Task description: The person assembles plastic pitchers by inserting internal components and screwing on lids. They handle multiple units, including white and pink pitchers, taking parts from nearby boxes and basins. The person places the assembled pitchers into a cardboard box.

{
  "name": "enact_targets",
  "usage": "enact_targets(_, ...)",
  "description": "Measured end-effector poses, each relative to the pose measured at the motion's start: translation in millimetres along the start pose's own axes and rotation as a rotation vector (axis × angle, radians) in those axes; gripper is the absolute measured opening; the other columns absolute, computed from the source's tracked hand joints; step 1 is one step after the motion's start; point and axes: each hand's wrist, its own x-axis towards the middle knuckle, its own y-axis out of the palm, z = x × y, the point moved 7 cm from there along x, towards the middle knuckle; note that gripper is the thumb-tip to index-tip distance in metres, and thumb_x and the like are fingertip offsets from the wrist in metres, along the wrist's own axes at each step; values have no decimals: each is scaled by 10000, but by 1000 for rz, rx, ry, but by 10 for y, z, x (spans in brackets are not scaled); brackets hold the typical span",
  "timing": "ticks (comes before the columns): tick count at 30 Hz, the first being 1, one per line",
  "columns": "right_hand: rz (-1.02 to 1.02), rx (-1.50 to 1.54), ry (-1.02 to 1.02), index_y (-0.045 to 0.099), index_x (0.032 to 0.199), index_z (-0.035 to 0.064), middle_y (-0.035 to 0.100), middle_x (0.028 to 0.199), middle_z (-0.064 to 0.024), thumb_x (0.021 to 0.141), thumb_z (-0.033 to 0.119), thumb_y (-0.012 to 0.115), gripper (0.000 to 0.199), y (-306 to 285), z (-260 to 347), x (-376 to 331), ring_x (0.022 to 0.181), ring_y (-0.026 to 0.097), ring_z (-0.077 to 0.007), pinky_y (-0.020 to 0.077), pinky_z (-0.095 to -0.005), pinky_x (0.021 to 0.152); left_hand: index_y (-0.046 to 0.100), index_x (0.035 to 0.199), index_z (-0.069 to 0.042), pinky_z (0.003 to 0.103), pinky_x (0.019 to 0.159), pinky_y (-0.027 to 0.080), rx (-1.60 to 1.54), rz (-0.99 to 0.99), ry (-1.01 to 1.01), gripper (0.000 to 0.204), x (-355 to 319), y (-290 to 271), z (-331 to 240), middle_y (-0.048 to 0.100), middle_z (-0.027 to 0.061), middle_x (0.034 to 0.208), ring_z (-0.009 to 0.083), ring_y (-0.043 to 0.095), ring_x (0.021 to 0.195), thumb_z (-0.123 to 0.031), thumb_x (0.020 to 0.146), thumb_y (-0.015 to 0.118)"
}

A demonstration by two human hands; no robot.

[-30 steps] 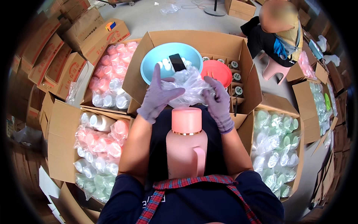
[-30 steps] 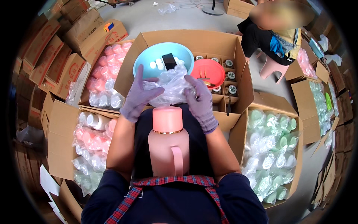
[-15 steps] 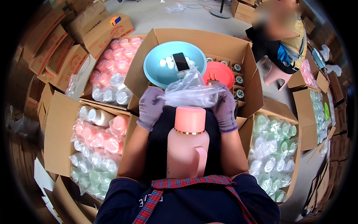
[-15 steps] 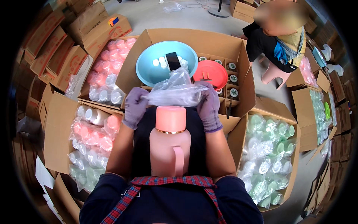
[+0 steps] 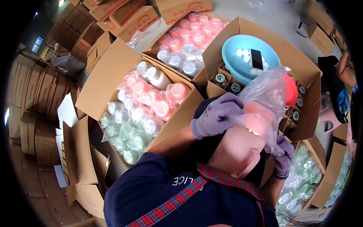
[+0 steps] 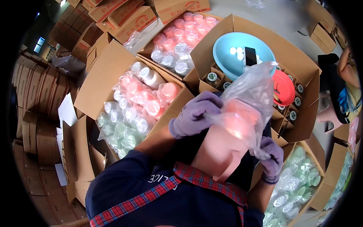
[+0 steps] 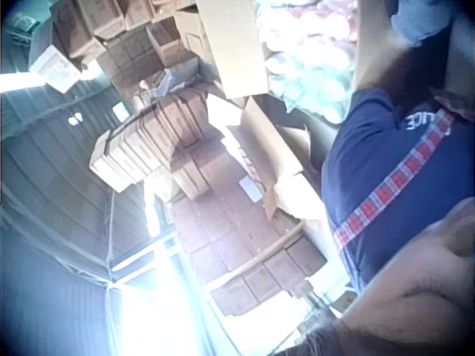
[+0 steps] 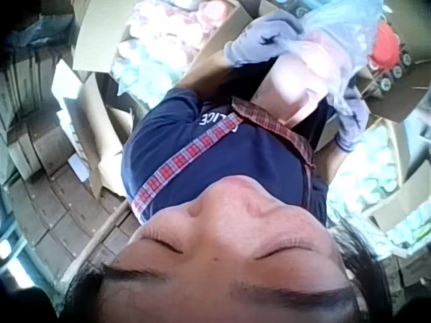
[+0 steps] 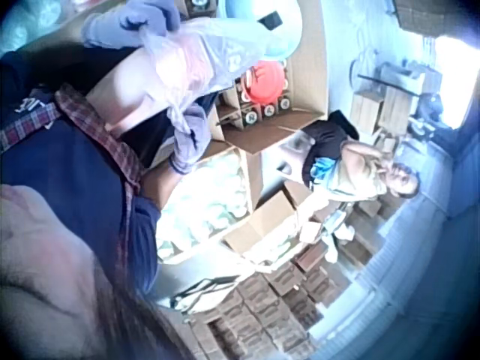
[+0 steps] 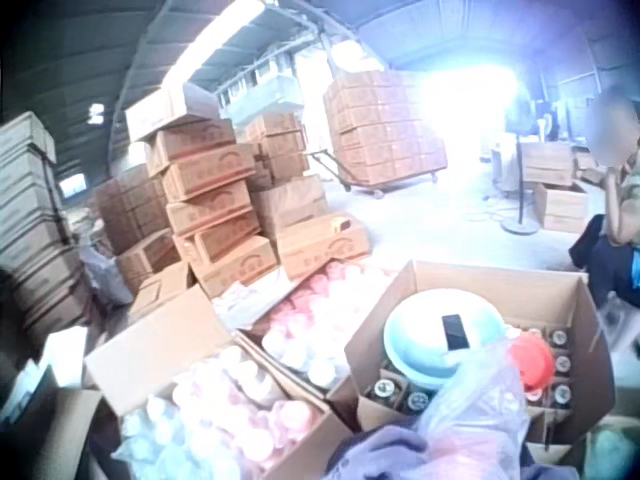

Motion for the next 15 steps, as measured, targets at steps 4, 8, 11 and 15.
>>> enact_targets(4,219,-164,223,683,972,28,658,984,-132,756,94,691,226,178,-19,-336,910,643,-293,500,-369,816,640,921,-38,387,773,521,177,-19,45,165,-657,184,-186,624,152,1017,325,633,907,-11,761,671)
enact_targets(8,292,-188,94,656,1059,49,656,996,-120,835,57,741,240,561,285,-621,927,650,-304,518,-371,798,634,915,-34,418,757,529,229,-42,-67,211,-1128,200,-460,623,176,1032,344,625,913,29,716,666)
enact_targets(11,159,-388,-97,666,1040,62,621,998,-120,817,61,750,239,579,574,-427,909,618,-287,512,-360,789,639,913,-42,440,759,523,512,-114,83,268,-885,133,-657,626,169,1035,346,624,915,7,658,700)
enact_targets(15,607,-399,216,685,1118,67,635,1069,-131,922,172,658,224,1003,147,-1020,1001,597,-294,501,-382,888,640,917,-98,440,787,523,359,149,224,267,-1359,212,-603,631,129,1026,316,637,911,-28,672,721)
